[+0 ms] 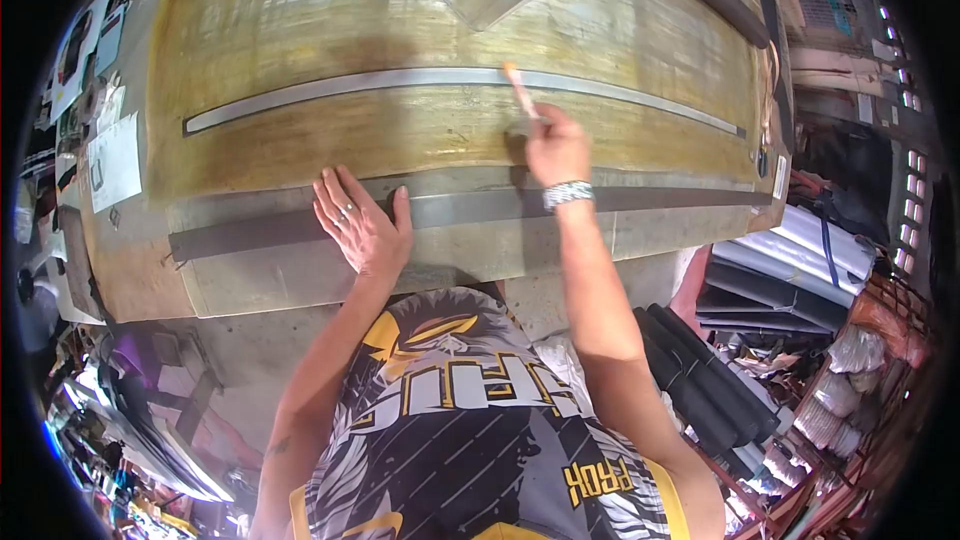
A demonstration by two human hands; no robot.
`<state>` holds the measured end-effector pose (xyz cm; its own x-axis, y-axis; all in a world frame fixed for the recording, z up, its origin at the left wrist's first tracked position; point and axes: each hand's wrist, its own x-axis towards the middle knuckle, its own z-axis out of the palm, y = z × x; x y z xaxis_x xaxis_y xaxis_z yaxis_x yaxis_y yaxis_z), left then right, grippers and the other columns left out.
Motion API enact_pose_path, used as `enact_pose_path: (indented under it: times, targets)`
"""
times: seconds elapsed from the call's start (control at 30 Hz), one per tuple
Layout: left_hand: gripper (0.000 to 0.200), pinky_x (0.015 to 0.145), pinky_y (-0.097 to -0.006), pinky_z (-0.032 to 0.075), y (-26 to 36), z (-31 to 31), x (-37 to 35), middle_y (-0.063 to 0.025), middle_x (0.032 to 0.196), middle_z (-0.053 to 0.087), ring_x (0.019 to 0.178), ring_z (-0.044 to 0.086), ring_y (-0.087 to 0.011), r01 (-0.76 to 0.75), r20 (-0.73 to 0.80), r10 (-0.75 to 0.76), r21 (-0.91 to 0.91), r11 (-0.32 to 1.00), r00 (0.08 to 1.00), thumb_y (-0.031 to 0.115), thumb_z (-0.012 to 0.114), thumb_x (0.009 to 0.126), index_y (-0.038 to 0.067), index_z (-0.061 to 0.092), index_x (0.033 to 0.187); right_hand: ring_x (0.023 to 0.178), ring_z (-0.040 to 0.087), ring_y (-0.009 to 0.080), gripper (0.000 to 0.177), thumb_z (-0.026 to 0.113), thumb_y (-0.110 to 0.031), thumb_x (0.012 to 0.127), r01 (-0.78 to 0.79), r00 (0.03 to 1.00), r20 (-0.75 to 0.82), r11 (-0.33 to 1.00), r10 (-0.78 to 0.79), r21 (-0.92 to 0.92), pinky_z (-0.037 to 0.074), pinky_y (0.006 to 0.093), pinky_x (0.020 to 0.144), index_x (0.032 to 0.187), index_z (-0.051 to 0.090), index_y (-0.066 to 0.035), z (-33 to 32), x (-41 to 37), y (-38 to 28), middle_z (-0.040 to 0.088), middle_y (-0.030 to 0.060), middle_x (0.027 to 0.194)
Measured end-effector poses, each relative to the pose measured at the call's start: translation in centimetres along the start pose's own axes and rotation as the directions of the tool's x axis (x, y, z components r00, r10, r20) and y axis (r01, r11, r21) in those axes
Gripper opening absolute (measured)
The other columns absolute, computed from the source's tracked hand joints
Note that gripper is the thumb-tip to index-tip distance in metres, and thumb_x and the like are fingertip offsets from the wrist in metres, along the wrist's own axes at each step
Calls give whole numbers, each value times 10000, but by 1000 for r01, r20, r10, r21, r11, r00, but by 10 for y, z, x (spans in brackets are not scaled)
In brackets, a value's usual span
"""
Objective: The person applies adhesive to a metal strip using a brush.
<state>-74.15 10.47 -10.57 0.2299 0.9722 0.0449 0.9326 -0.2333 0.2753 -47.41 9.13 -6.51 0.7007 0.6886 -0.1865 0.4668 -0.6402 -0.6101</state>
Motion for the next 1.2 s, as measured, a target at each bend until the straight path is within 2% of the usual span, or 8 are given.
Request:
enact_pose_path:
  times: [0.07,0.27,0.47,0.57,0.73,0.87,0.93,1.2]
  targets:
    - [908,1237,-564,145,-1,0,1,-304,1592,261,1524,174,-460,4,3,-4,-6,1000,1000,496,593,970,-127,263,1542,808,731,389,253,616,-98,891,-126,992,-49,974,119,-186,585,451,713,1092,766,-131,-23,-3,-10,738,206,879]
    - [968,1235,-582,143,-3,2,0,-305,1609,208,1530,131,-471,-14,24,14,1,1000,1000,523,613,947,-142,241,1544,877,721,403,233,618,-142,899,45,990,136,988,-24,-151,586,492,789,1079,766,-153,32,-38,-77,732,221,926]
    - [921,1237,-562,140,-1,-2,1,-304,1594,253,1518,172,-468,-5,27,5,-4,1000,1000,513,581,974,-133,253,1543,831,718,395,200,626,-130,901,76,993,-81,992,-85,-106,569,454,738,1047,760,-104,-19,-2,23,722,229,881]
    - [918,1236,-564,137,0,0,-2,-302,1596,254,1516,173,-467,2,31,-3,15,1000,1000,512,579,978,-131,252,1545,816,715,407,210,634,-136,894,-194,978,-119,961,174,-195,571,470,718,1053,770,-144,-54,11,44,725,209,854]
    - [905,1233,-572,138,3,1,0,-306,1594,263,1513,174,-470,-5,10,5,38,999,1000,504,574,988,-127,251,1549,848,711,420,225,641,-205,895,-60,998,-39,989,55,-134,572,502,757,1074,778,-203,-10,-10,2,730,202,906]
    - [900,1230,-573,140,1,3,0,-307,1597,263,1511,178,-472,-22,5,21,52,998,1000,500,567,993,-129,244,1550,880,722,404,242,623,-166,917,-171,985,-39,985,170,-14,579,473,768,1112,766,-183,-37,11,40,740,196,943]
    - [900,1229,-572,140,2,3,0,-306,1599,260,1511,180,-471,-15,5,15,52,999,1000,501,564,995,-129,241,1550,860,726,392,235,625,-160,915,-202,973,-155,960,173,-194,584,461,739,1105,764,-161,-57,17,49,740,198,922]
    - [917,1231,-571,138,2,5,-1,-306,1603,257,1515,178,-467,-8,0,8,54,999,1000,510,569,984,-130,238,1551,832,714,410,222,624,-148,893,98,994,56,987,-91,-128,584,503,744,1069,757,-156,21,-28,-54,729,198,892]
